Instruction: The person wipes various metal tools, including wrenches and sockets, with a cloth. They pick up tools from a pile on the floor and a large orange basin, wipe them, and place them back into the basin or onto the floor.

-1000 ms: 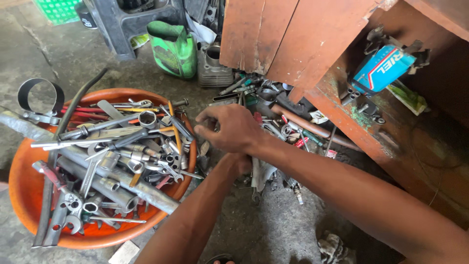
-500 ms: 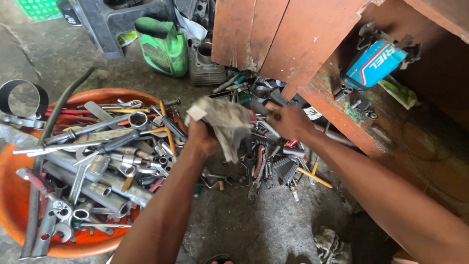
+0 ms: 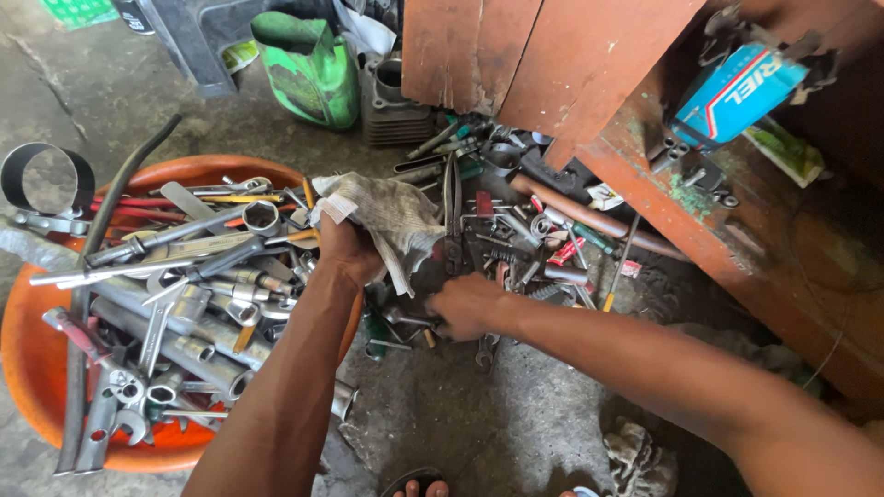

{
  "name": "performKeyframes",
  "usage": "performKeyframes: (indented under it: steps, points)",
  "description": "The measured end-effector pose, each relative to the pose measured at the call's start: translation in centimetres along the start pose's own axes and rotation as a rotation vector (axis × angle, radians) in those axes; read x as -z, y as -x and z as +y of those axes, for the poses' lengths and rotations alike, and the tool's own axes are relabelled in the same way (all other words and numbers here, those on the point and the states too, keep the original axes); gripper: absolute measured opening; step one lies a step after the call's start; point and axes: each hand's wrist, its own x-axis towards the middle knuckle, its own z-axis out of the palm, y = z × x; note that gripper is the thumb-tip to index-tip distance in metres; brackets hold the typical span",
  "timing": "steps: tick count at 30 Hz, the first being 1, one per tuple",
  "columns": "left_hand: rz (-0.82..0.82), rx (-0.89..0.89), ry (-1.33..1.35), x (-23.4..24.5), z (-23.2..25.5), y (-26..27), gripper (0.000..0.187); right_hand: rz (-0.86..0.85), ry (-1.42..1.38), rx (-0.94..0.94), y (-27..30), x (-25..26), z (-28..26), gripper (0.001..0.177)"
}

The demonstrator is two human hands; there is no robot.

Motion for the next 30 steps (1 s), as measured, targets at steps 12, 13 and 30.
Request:
performKeyframes:
  steps: [12, 13, 30]
  points:
    - [0.059, 0.017, -0.039, 0.2, -0.2, 0.0, 0.04, 0.026, 0.109, 0.195, -4.1, -2.9, -3.3, 0.042]
    - [0.051, 0.012, -0.044, 0.1, -0.2, 0.0, 0.04, 0.035, 0.12, 0.185, -4.5, -3.5, -3.3, 0.043]
    - [0.102, 0.017, -0.111, -0.2, -0.5, 0.5, 0.042, 0.035, 0.182, 0.182, -5.7, -7.1, -2.7, 0.027]
